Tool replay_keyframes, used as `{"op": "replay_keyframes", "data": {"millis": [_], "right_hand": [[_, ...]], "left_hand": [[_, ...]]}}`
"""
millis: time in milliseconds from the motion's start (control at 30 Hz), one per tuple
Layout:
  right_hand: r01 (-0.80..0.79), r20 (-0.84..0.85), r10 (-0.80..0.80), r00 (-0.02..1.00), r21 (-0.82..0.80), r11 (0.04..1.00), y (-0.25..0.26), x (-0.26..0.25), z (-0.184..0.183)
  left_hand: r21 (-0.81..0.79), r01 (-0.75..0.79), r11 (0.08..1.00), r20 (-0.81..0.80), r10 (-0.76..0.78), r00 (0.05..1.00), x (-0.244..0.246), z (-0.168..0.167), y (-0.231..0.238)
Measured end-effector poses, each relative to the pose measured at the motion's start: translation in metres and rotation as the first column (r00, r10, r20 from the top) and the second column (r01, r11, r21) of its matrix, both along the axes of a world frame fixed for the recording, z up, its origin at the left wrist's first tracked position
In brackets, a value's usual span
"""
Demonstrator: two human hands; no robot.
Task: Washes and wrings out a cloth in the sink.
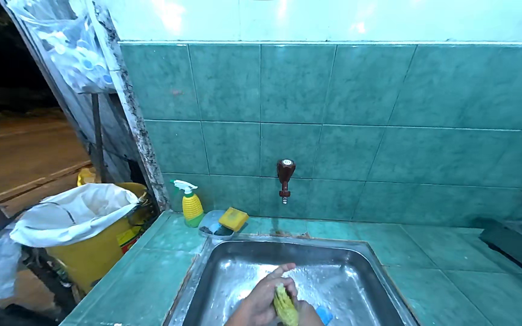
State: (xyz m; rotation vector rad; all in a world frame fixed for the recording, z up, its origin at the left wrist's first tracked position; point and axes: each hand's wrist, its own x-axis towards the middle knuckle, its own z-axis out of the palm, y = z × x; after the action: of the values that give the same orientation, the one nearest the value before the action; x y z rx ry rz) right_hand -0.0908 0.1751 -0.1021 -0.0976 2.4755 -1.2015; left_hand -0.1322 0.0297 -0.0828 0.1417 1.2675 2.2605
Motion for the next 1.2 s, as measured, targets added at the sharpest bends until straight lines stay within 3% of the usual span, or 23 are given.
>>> {"op": "replay_keyframes", "data": {"millis": [67, 133, 200, 233, 300, 400, 467, 567, 667, 733, 800, 867, 933, 967, 1000, 1067, 1133, 1167, 1200], "right_hand": [[-0.069, -0.061, 0.097, 0.993, 0.362, 0.93, -0.003, 0.005, 0.025], [-0.031, -0.309, 0.207, 0.928, 0.49, 0.871, -0.003, 0.01, 0.024], [0.031, -0.616, 0.354, 0.703, 0.525, 0.851, 0.0, 0.005, 0.007], [0.049, -0.673, 0.411, 0.615, 0.553, 0.831, 0.0, 0.002, 0.002], [-0.001, -0.579, 0.487, 0.654, 0.643, 0.766, -0.003, 0.003, 0.007], [-0.146, -0.216, 0.417, 0.883, 0.717, 0.682, -0.015, 0.003, 0.03], [-0.183, -0.04, 0.293, 0.955, 0.696, 0.694, -0.021, 0.0, 0.038], [-0.168, 0.09, 0.143, 0.986, 0.622, 0.765, -0.02, -0.008, 0.033], [-0.077, 0.159, 0.007, 0.987, 0.437, 0.896, -0.011, -0.018, 0.011], [-0.014, 0.151, -0.014, 0.988, 0.179, 0.984, -0.001, -0.025, -0.02], [-0.004, 0.099, 0.007, 0.995, -0.028, 1.0, 0.004, -0.027, -0.039], [-0.032, 0.088, 0.024, 0.996, 0.085, 0.996, 0.004, -0.032, -0.031], [-0.103, 0.114, 0.065, 0.991, 0.373, 0.922, 0.001, -0.031, -0.003], [-0.136, 0.074, 0.115, 0.991, 0.474, 0.87, -0.001, -0.027, 0.008], [-0.155, 0.003, 0.183, 0.983, 0.545, 0.824, -0.002, -0.022, 0.014], [-0.115, -0.252, 0.32, 0.913, 0.594, 0.796, -0.001, -0.011, 0.009], [0.007, -0.581, 0.417, 0.698, 0.588, 0.808, -0.001, -0.009, -0.005], [0.042, -0.635, 0.44, 0.635, 0.597, 0.801, -0.001, -0.011, -0.005], [0.05, -0.617, 0.441, 0.652, 0.615, 0.787, -0.002, -0.011, -0.001]], "left_hand": [[-0.169, 0.13, 0.977, -0.069, -0.143, 0.987, -0.002, 0.006, -0.017], [-0.362, 0.286, 0.887, -0.034, -0.319, 0.947, 0.006, 0.009, -0.024], [-0.487, 0.425, 0.763, 0.049, -0.462, 0.885, 0.012, 0.009, -0.022], [-0.557, 0.458, 0.693, 0.078, -0.505, 0.86, 0.012, 0.008, -0.02], [-0.797, 0.386, 0.464, 0.068, -0.567, 0.821, 0.008, 0.011, -0.011], [-0.991, 0.116, 0.062, 0.044, -0.676, 0.735, 0.006, 0.023, 0.001], [-0.997, -0.006, -0.075, 0.049, -0.707, 0.706, 0.008, 0.024, 0.009], [-0.973, -0.112, -0.204, 0.071, -0.718, 0.692, 0.011, 0.023, 0.019], [-0.952, -0.238, -0.195, 0.007, -0.788, 0.615, 0.007, 0.013, 0.021], [-0.934, -0.336, -0.123, -0.072, -0.855, 0.513, 0.002, 0.002, 0.015], [-0.908, -0.416, -0.043, -0.156, -0.888, 0.432, -0.002, -0.007, 0.011], [-0.912, -0.403, -0.082, -0.15, -0.846, 0.512, -0.002, -0.006, 0.014], [-0.977, -0.189, -0.099, -0.059, -0.728, 0.683, -0.006, 0.007, 0.016], [-0.999, -0.03, -0.026, -0.005, -0.673, 0.739, -0.011, 0.012, 0.012], [-0.983, 0.15, 0.105, 0.048, -0.642, 0.765, -0.017, 0.015, 0.003], [-0.85, 0.434, 0.298, 0.155, -0.646, 0.747, -0.024, 0.015, -0.013], [-0.811, 0.473, 0.345, 0.148, -0.66, 0.736, -0.023, 0.013, -0.017], [-0.848, 0.425, 0.318, 0.124, -0.661, 0.74, -0.022, 0.014, -0.012], [-0.903, 0.34, 0.264, 0.088, -0.661, 0.745, -0.02, 0.017, -0.006]]}}
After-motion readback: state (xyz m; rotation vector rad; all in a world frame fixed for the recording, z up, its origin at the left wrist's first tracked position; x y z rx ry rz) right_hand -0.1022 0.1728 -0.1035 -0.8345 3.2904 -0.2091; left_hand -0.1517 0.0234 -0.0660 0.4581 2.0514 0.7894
